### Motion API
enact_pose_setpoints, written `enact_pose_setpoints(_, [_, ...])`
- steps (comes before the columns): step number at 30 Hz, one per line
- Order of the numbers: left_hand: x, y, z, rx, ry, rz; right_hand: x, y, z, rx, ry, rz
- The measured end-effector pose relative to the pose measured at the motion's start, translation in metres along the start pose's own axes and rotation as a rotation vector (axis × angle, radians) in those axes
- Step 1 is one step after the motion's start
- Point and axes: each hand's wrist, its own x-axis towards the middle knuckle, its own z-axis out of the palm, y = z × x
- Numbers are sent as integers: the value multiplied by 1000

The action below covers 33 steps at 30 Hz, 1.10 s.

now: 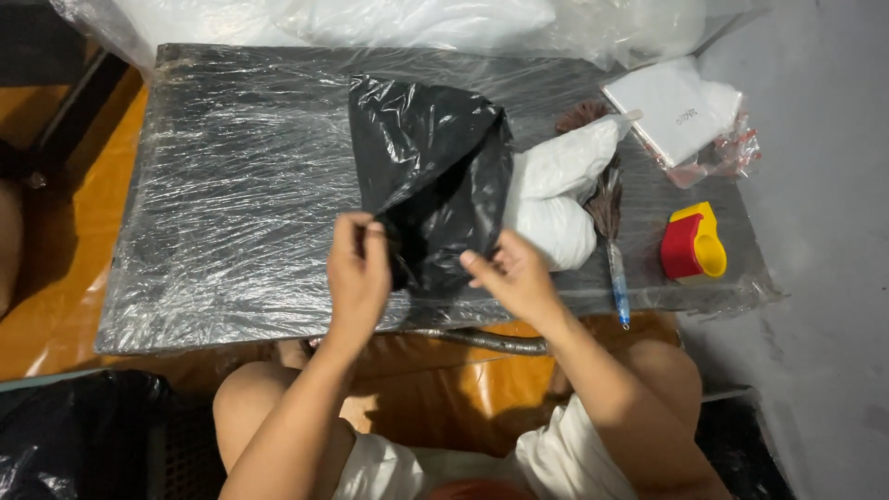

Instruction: Inserting a white pillow into a black plastic shipping bag, folding the bag, and smoothing it with a duster.

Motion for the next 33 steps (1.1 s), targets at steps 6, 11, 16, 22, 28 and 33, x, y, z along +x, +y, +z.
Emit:
enact_pose_setpoints(6, [26, -34, -9, -135, 319, -12, 6, 23, -9, -927, -220, -490])
enact_pose_setpoints(11, [54, -25, -36, 25, 496, 277, 25, -16, -25, -967, -17, -690])
enact_pose_setpoints(16, [69, -30, -54, 151, 556, 435, 48, -32, -36, -1377, -227, -380])
enact_pose_setpoints(22, [79, -49, -56, 205, 442, 561, 72, -5, -44, -1700, -399, -282])
enact_pose_setpoints(28, [89, -51, -55, 274, 223, 454, 81, -1, -69, -1548, -274, -502])
enact_pose_setpoints(33, [98, -64, -48, 455, 147, 504, 58, -38, -83, -1333, -240, -180])
